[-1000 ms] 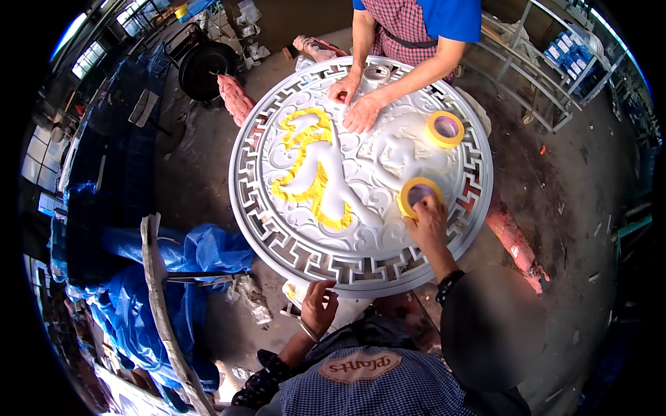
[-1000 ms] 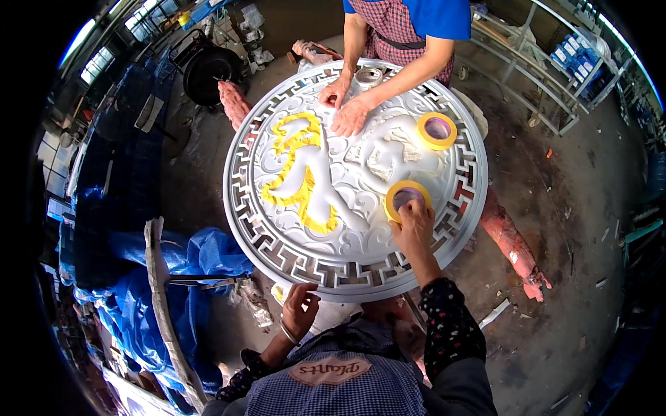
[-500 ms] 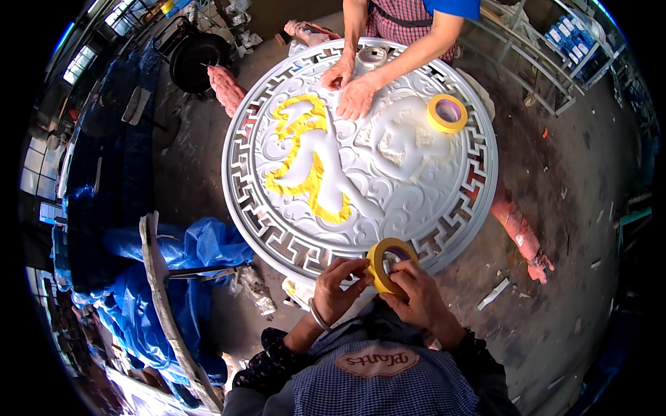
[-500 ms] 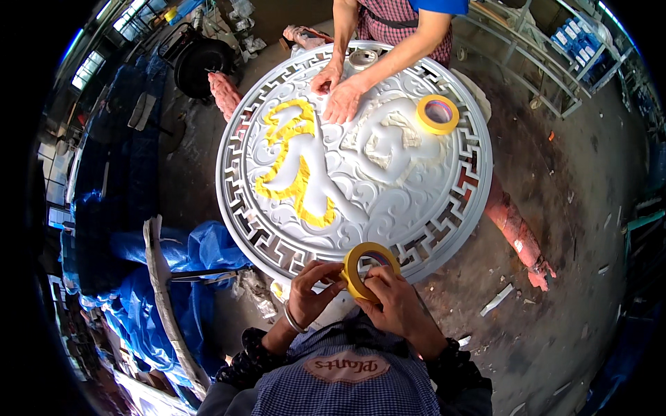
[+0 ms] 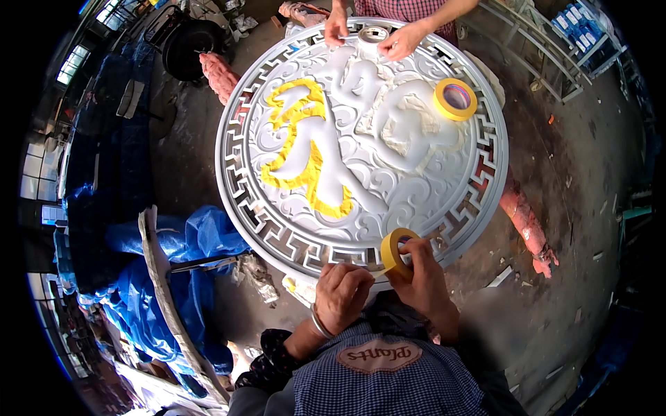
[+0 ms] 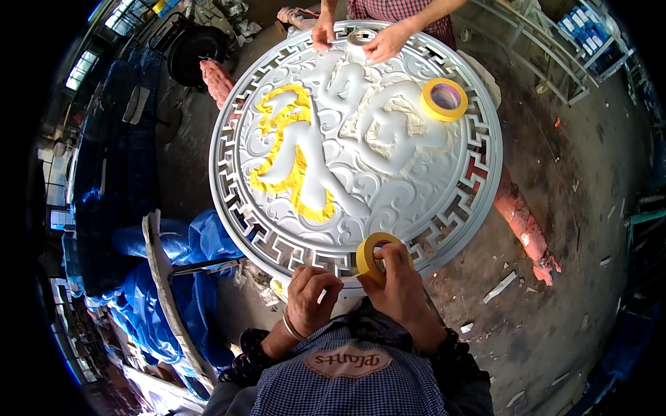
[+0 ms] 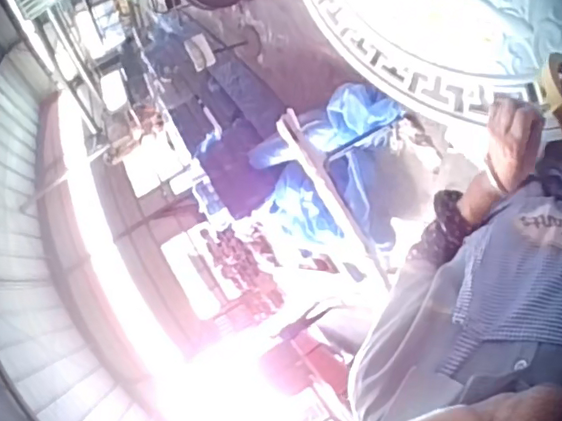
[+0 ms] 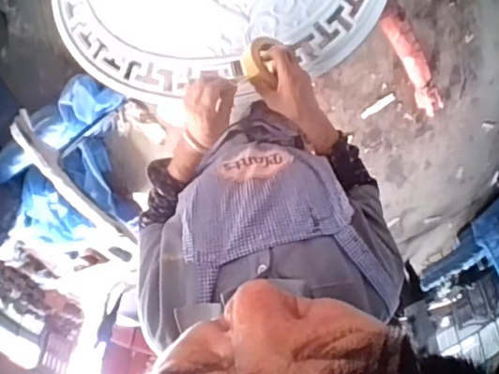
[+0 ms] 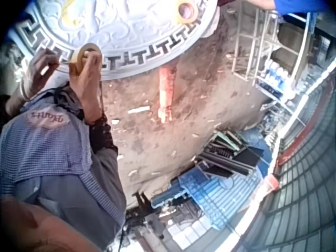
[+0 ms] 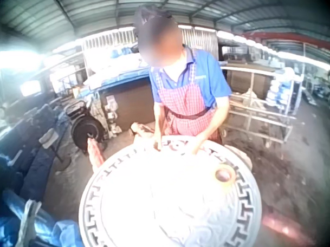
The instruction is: The person applies yellow masking tape to the raised edges of a large, circular, grey decorative panel. They carefully smooth the tape along the contours of the design while another person works on a different section of the same panel.
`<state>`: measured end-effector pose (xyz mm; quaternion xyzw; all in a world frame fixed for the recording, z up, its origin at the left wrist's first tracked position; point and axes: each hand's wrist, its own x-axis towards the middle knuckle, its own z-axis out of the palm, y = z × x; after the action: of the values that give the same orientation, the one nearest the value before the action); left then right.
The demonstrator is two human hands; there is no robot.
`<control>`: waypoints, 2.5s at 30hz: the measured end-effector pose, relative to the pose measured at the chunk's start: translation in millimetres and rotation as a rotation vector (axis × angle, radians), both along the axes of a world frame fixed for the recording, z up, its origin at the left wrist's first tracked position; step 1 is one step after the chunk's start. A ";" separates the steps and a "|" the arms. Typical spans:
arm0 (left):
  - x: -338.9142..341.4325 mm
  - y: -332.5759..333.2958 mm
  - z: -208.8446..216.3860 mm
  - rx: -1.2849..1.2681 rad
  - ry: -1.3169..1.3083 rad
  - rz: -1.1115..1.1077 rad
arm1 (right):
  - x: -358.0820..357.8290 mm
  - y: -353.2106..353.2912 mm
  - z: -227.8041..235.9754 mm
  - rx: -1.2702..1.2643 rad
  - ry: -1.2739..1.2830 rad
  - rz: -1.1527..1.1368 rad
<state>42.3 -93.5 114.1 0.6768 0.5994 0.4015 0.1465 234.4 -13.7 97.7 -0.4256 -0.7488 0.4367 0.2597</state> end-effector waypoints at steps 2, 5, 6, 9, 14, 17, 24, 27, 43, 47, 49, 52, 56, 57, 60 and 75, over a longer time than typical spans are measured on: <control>-5.8 10.0 1.3 -0.008 0.012 0.041 | -2.0 7.6 5.3 -0.081 0.081 0.015; -13.5 24.8 -6.8 -0.104 -0.034 0.090 | -2.8 15.3 4.4 -0.009 0.052 0.109; -16.7 30.8 -14.4 -0.125 -0.062 0.109 | -3.9 15.1 4.0 -0.010 -0.028 0.139; -25.0 48.0 -32.9 -0.146 -0.089 0.159 | -9.1 23.4 0.9 0.008 -0.145 0.164; -28.2 65.8 -53.8 -0.192 -0.137 0.261 | -11.9 40.6 -1.8 -0.046 -0.247 0.134; -31.8 75.4 -69.4 -0.185 -0.140 0.300 | -10.9 45.1 -1.6 -0.009 -0.235 0.260; -41.1 87.9 -96.3 -0.214 -0.051 0.348 | -9.1 47.1 0.5 0.159 -0.443 0.349; -47.3 99.0 -108.2 -0.185 0.031 0.370 | -18.8 47.3 3.1 0.096 -0.554 0.324; -69.3 128.0 -119.9 -0.335 -0.005 0.340 | -74.2 56.4 -8.7 -0.016 -0.873 0.310; -68.6 130.6 -117.9 -0.367 -0.025 0.344 | -77.2 59.9 -8.1 -0.050 -0.911 0.340; -68.5 131.1 -117.7 -0.377 -0.031 0.343 | -78.6 61.9 -7.4 -0.065 -0.927 0.361; -68.7 132.3 -118.7 -0.400 -0.039 0.348 | -80.0 65.1 -7.4 -0.091 -0.927 0.378; -67.9 133.6 -117.7 -0.411 -0.019 0.351 | -78.6 65.0 -11.2 -0.061 -0.895 0.381; -67.7 134.3 -117.3 -0.412 -0.008 0.348 | -79.1 65.5 -11.2 -0.055 -0.903 0.385; -66.9 135.9 -116.8 -0.413 0.004 0.353 | -81.4 66.6 -11.1 -0.031 -0.920 0.396; -74.8 142.0 -111.1 -0.528 -0.042 0.339 | -81.4 69.0 -13.0 0.046 -0.952 0.434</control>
<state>-32.5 48.6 3.0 0.4974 0.7841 0.2645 0.2605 153.0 55.3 84.7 -0.4063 -0.8642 0.2223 -0.1964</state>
